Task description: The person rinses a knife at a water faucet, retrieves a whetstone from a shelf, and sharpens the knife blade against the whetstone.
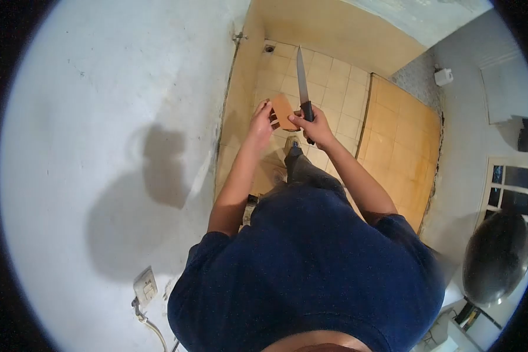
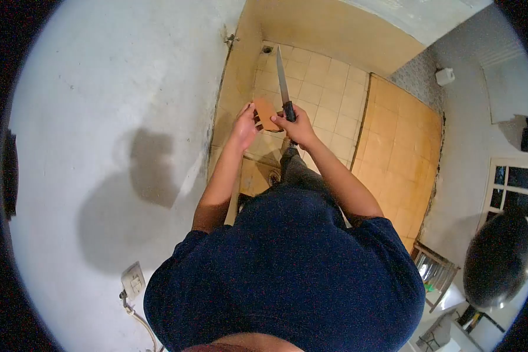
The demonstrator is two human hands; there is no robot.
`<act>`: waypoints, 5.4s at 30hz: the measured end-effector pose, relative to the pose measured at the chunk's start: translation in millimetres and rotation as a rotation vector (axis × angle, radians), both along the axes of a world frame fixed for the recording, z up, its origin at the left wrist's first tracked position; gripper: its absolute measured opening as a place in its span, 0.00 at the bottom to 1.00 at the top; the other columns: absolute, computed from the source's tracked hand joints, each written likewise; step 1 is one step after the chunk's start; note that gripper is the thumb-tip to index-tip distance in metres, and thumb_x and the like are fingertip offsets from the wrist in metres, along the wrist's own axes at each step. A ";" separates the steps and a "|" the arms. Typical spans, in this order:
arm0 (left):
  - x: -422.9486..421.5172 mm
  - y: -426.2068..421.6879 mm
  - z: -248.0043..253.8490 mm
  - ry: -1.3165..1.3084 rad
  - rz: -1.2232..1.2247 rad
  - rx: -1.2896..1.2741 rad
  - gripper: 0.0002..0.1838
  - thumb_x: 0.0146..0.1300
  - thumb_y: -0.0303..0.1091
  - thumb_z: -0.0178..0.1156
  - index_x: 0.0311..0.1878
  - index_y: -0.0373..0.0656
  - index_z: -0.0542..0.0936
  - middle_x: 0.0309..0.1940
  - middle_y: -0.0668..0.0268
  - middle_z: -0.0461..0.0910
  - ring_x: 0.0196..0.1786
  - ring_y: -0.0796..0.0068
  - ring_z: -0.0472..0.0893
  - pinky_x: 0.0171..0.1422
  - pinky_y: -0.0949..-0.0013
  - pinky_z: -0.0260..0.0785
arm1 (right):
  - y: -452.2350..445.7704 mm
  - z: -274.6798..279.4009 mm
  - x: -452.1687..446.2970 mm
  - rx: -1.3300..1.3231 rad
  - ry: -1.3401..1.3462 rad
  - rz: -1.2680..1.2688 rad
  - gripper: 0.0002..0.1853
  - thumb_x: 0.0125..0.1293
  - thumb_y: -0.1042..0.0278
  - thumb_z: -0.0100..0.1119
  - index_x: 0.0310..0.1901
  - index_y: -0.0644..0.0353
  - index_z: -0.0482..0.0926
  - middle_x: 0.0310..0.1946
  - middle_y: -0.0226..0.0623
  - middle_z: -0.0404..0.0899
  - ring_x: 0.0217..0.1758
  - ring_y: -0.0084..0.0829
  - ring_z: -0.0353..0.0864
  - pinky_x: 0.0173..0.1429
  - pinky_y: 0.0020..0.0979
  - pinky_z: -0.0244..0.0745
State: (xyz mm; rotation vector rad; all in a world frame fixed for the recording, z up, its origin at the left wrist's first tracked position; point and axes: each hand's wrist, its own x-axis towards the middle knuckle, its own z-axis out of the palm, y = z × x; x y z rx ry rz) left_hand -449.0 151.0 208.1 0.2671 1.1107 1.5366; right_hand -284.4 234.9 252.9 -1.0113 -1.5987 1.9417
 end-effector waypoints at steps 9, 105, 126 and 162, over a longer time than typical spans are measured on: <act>-64.1 43.2 -0.4 0.223 0.063 -0.263 0.24 0.73 0.50 0.51 0.64 0.47 0.68 0.51 0.61 0.77 0.54 0.68 0.76 0.57 0.61 0.70 | 72.1 -43.7 -65.1 -0.039 -0.071 0.000 0.19 0.59 0.62 0.73 0.31 0.53 0.66 0.27 0.30 0.77 0.16 0.16 0.67 0.17 0.21 0.61; -270.3 293.2 -139.8 1.678 -0.096 -1.023 0.14 0.73 0.41 0.47 0.49 0.48 0.80 0.38 0.58 0.85 0.44 0.56 0.85 0.44 0.52 0.78 | 355.0 -285.4 -324.3 -0.316 0.014 0.385 0.17 0.61 0.66 0.71 0.31 0.53 0.67 0.19 0.27 0.69 0.16 0.21 0.67 0.20 0.30 0.66; -270.5 307.0 -121.0 1.574 -0.123 -1.155 0.14 0.69 0.34 0.50 0.51 0.55 0.83 0.42 0.60 0.85 0.48 0.56 0.85 0.47 0.52 0.78 | 353.7 -266.9 -323.2 -0.151 -0.104 0.368 0.18 0.61 0.71 0.70 0.29 0.50 0.64 0.19 0.26 0.68 0.16 0.21 0.67 0.18 0.28 0.65; -262.1 310.2 -122.5 1.413 0.006 -1.099 0.19 0.73 0.42 0.44 0.49 0.45 0.82 0.46 0.52 0.84 0.50 0.53 0.84 0.51 0.51 0.77 | 350.4 -263.0 -326.2 -0.267 -0.104 0.406 0.18 0.60 0.72 0.72 0.29 0.50 0.66 0.20 0.27 0.70 0.15 0.23 0.67 0.18 0.30 0.66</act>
